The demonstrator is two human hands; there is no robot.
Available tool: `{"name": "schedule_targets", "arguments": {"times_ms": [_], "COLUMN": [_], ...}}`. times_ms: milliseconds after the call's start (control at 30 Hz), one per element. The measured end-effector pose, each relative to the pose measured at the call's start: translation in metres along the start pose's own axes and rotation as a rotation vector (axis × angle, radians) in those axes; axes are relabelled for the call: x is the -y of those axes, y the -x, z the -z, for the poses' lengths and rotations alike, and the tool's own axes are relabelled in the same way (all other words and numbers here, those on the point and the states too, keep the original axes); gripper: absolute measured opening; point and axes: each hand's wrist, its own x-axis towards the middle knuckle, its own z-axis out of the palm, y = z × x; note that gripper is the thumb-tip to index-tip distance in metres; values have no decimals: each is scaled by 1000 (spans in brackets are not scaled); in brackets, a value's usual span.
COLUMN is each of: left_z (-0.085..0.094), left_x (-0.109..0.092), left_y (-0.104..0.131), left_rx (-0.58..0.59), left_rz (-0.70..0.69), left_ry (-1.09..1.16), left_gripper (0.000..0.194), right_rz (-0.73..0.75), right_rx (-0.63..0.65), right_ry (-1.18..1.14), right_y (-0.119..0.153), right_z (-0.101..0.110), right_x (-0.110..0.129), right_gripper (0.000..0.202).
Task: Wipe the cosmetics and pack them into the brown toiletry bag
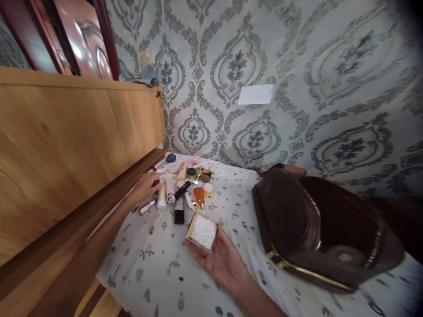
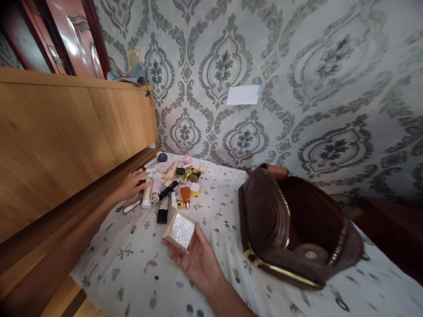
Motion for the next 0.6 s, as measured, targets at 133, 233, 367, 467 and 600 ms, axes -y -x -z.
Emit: {"name": "schedule_targets", "arguments": {"times_ms": [133,233,367,467,600], "left_z": [-9,0,15,17,-1], "left_x": [30,43,55,47,9], "left_y": [-1,7,16,15,-3], "left_rx": [52,64,24,-47,-27], "left_rz": [-19,-28,22,46,-42], "left_ry": [33,40,-15,-77,-100], "left_gripper": [37,29,16,16,20], "right_rz": [31,29,43,34,27], "right_rx": [-12,-24,-44,-65,-78], "right_ry": [-35,-67,-89,-87,-69], "right_y": [5,4,2,4,6], "right_z": [5,6,4,0,-4], "right_x": [3,4,4,5,5], "right_gripper": [38,38,36,37,40]}}
